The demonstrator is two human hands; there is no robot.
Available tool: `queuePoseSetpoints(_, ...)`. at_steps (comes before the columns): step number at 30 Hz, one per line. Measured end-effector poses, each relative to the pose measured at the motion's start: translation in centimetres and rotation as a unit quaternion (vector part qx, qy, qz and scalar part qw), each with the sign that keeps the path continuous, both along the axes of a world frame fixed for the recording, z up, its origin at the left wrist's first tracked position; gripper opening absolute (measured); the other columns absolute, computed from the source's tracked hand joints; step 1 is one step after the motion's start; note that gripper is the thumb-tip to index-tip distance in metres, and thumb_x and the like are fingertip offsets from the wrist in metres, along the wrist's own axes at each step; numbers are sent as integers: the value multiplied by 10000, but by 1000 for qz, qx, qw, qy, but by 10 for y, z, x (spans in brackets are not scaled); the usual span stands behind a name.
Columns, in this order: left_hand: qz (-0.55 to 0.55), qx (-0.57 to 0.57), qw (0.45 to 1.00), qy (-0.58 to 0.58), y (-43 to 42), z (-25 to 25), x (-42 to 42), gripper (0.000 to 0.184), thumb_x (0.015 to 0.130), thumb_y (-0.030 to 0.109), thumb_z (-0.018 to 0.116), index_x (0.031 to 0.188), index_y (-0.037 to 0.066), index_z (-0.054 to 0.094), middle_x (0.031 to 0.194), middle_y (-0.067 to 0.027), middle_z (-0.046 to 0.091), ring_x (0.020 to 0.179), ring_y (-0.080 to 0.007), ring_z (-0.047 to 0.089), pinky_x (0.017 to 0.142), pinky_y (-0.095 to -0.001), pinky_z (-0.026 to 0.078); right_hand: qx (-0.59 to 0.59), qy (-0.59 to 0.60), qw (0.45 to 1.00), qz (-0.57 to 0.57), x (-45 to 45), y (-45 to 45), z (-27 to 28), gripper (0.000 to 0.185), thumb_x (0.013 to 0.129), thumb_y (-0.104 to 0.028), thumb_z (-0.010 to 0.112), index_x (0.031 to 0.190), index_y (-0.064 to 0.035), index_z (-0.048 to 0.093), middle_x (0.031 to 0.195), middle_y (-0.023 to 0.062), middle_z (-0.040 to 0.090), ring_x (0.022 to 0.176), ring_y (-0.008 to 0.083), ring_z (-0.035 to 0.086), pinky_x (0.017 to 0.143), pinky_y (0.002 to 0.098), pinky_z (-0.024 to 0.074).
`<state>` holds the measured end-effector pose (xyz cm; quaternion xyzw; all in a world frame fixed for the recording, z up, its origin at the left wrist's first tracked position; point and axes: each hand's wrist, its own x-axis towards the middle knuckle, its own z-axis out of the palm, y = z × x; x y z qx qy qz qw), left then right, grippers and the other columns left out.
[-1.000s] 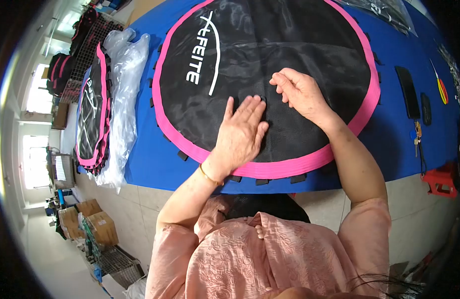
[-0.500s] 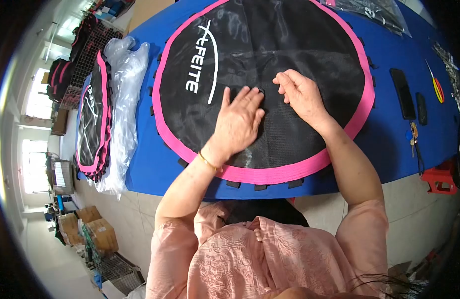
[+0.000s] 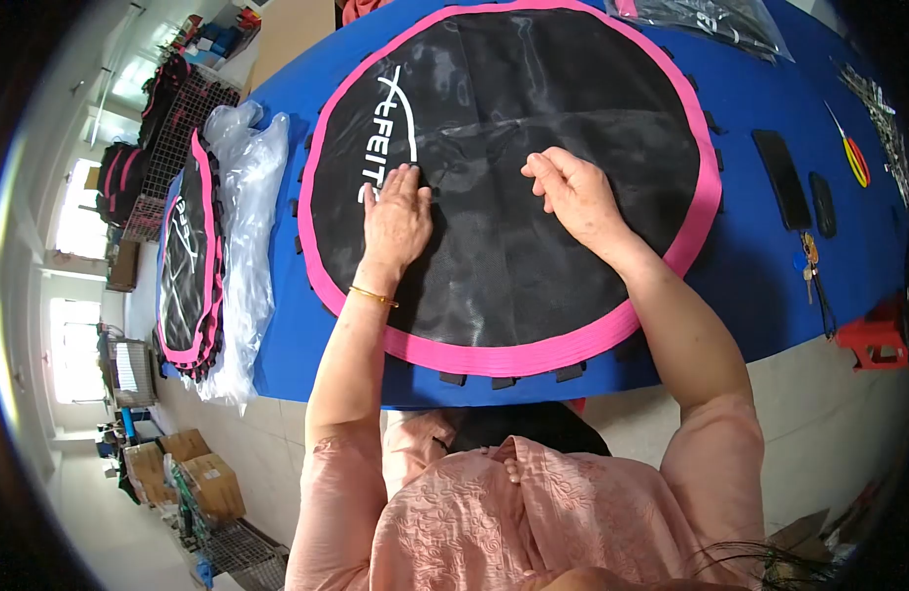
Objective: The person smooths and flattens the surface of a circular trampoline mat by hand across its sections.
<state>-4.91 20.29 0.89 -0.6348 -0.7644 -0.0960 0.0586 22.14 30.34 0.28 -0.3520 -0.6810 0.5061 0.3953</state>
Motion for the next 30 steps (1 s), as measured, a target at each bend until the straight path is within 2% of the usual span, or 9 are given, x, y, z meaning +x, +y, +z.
queuePoseSetpoints(3, -44, 33, 998, -35, 13, -5, 21, 478, 1094, 324, 501, 1470, 39, 580, 1550, -161, 579, 1480, -315, 499, 1256, -602, 294, -1, -5, 1000, 6, -1, -2, 3, 367, 1117, -334, 589, 1038, -9, 741, 774, 19, 665, 625, 81, 597, 616, 263, 504)
queuePoseSetpoints(11, -189, 68, 979, -37, 27, -9, 104, 485, 1061, 311, 546, 1438, 10, 599, 1500, -193, 613, 1455, -329, 528, 1242, -619, 301, -8, 7, 1000, -13, 0, 1, 4, 370, 1117, -342, 589, 1043, -13, 742, 776, 21, 668, 627, 79, 597, 612, 266, 503)
queuePoseSetpoints(13, -194, 63, 978, -42, 28, -3, 106, 483, 1060, 310, 551, 1447, 25, 599, 1506, -176, 614, 1456, -324, 528, 1241, -626, 298, -2, 12, 1000, -16, 1, 2, 3, 369, 1116, -346, 592, 1044, -17, 743, 776, 20, 668, 627, 76, 596, 612, 265, 502)
queuePoseSetpoints(16, -132, 54, 990, -16, 38, -3, 79, 482, 1075, 326, 525, 1473, 61, 589, 1537, -134, 600, 1465, -304, 522, 1245, -636, 281, -26, 10, 999, -15, 2, 1, 7, 368, 1115, -346, 593, 1043, -19, 745, 775, 20, 667, 624, 77, 594, 610, 261, 501)
queuePoseSetpoints(23, 34, -45, 998, -4, 61, 2, -9, 520, 1106, 372, 455, 1529, 79, 526, 1623, -131, 515, 1528, -317, 448, 1264, -664, 231, -28, 16, 999, -23, 3, 4, 2, 369, 1115, -346, 591, 1035, -19, 743, 772, 14, 663, 621, 76, 594, 614, 255, 505)
queuePoseSetpoints(30, -31, 7, 999, -12, 76, -9, 36, 535, 1097, 387, 460, 1490, 39, 560, 1600, -161, 533, 1525, -293, 451, 1263, -632, 257, -19, 9, 1000, -16, 1, 3, 4, 371, 1115, -350, 593, 1033, -21, 744, 771, 13, 661, 619, 73, 589, 609, 254, 505)
